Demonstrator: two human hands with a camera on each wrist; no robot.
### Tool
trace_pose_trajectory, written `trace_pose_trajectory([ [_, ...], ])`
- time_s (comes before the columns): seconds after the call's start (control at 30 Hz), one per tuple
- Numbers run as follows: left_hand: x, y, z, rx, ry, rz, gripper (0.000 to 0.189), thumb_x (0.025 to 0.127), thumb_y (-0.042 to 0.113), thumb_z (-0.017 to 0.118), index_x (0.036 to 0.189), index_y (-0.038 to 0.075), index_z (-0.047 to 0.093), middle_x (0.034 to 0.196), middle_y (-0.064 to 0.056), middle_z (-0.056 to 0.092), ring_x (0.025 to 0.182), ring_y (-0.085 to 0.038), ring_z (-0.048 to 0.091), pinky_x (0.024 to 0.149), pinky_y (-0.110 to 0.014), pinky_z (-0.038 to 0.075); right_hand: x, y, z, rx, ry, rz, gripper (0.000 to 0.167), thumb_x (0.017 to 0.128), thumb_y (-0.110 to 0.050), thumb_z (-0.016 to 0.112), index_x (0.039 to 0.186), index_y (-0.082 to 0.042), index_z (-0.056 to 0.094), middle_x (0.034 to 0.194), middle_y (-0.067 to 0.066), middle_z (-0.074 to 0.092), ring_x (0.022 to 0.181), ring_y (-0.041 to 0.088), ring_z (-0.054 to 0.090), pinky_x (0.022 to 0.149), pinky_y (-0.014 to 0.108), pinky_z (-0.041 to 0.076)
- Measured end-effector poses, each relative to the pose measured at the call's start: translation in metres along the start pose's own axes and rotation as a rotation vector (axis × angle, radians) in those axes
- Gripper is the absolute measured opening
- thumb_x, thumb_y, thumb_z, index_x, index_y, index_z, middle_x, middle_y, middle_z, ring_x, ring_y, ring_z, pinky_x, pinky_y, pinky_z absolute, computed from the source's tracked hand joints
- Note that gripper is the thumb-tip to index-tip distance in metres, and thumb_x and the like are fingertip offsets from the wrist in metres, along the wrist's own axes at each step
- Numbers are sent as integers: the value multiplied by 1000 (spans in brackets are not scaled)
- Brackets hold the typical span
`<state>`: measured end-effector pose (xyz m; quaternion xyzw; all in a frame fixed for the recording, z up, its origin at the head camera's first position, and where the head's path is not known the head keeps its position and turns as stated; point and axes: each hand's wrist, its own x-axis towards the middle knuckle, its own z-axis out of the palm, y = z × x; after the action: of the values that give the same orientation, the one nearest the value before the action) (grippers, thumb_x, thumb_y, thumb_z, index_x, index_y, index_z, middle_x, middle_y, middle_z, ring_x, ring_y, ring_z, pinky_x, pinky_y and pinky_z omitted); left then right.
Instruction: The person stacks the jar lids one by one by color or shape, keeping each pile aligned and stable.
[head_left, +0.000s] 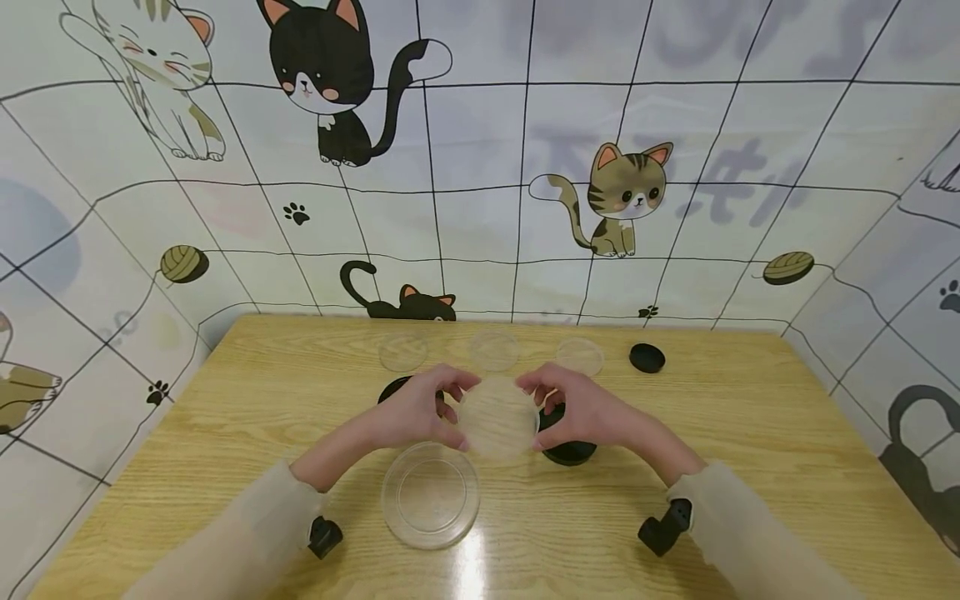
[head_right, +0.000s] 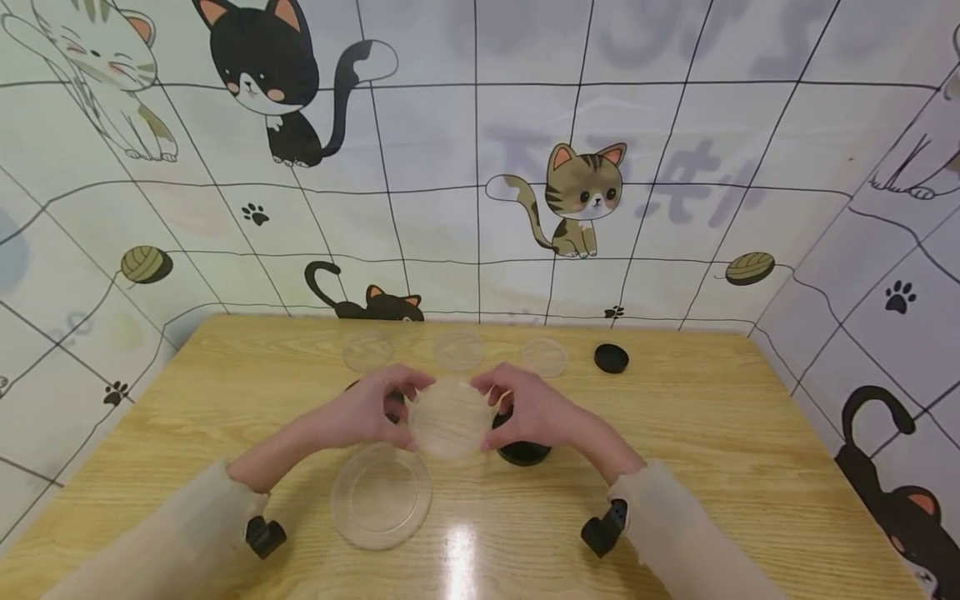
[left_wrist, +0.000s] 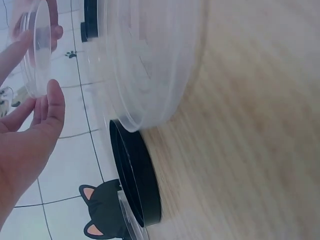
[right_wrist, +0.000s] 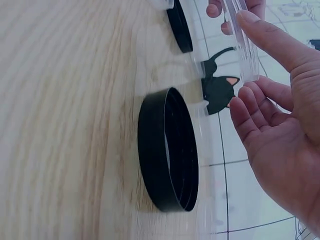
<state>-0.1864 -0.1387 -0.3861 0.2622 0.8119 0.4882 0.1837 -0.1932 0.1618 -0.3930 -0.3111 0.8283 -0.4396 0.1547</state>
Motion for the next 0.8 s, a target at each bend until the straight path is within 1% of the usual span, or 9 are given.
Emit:
trace_pose_trajectory([
  [0.03, -3, 1, 1, 11, 9, -1, 80, 74, 6, 91, 144, -1, 53, 136, -23, 51, 91, -21, 64, 83, -32, 55, -1, -2, 1, 8, -3, 0, 71, 78, -8, 89, 139, 5, 55, 127, 22, 56, 102, 27, 57, 90, 44, 51],
  [0.13, -14, 4, 5, 24, 39, -8, 80, 73, 7, 92, 143, 1, 55, 133, -21, 53, 89, -19, 62, 81, -31, 54, -3, -9, 5, 13, -15, -7, 71, 78, -8, 89, 139, 4, 55, 127, 21, 56, 101, 30, 58, 89, 45, 52],
  [0.23, -25, 6, 8, 20, 65, -15, 79, 72, 8, 93, 141, 3, 56, 131, -19, 53, 90, -20, 61, 82, -31, 53, -4, -15, 10, 22, -28, -22, 72, 77, -7, 90, 139, 3, 56, 125, 21, 56, 100, 31, 58, 89, 44, 52],
  [0.3, -31, 6, 10, 9, 76, -13, 79, 71, 7, 94, 140, 2, 56, 129, -19, 52, 90, -22, 60, 83, -31, 52, -4, -17, 13, 24, -37, -26, 72, 77, -6, 90, 139, 2, 56, 125, 20, 56, 99, 28, 57, 87, 43, 52],
  [0.4, -41, 4, 11, -8, 91, -12, 79, 71, 5, 93, 140, -1, 56, 126, -20, 52, 90, -24, 58, 84, -31, 51, -1, -19, 21, 28, -53, -28, 72, 76, -7, 91, 139, 1, 56, 123, 18, 56, 95, 22, 57, 86, 44, 52],
  [0.5, -52, 0, 12, -20, 96, -17, 80, 70, 3, 93, 140, -4, 54, 125, -19, 51, 93, -27, 56, 82, -29, 51, 1, -22, 31, 24, -64, -34, 73, 76, -8, 92, 139, 1, 57, 119, 17, 57, 93, 19, 57, 85, 43, 52],
  [0.63, -66, -6, 13, -26, 88, -35, 80, 70, -1, 92, 139, -6, 53, 123, -19, 49, 101, -32, 52, 81, -29, 52, 4, -26, 46, 2, -73, -30, 74, 75, -13, 94, 139, 0, 59, 114, 13, 58, 90, 16, 59, 84, 35, 53],
  [0.8, -81, -15, 10, 6, 97, -35, 80, 68, -1, 92, 137, -7, 54, 119, -16, 50, 101, -29, 49, 80, -29, 52, 11, -28, 66, -26, -87, -17, 73, 75, -16, 94, 138, -1, 60, 113, 7, 57, 88, 11, 57, 81, 29, 52],
])
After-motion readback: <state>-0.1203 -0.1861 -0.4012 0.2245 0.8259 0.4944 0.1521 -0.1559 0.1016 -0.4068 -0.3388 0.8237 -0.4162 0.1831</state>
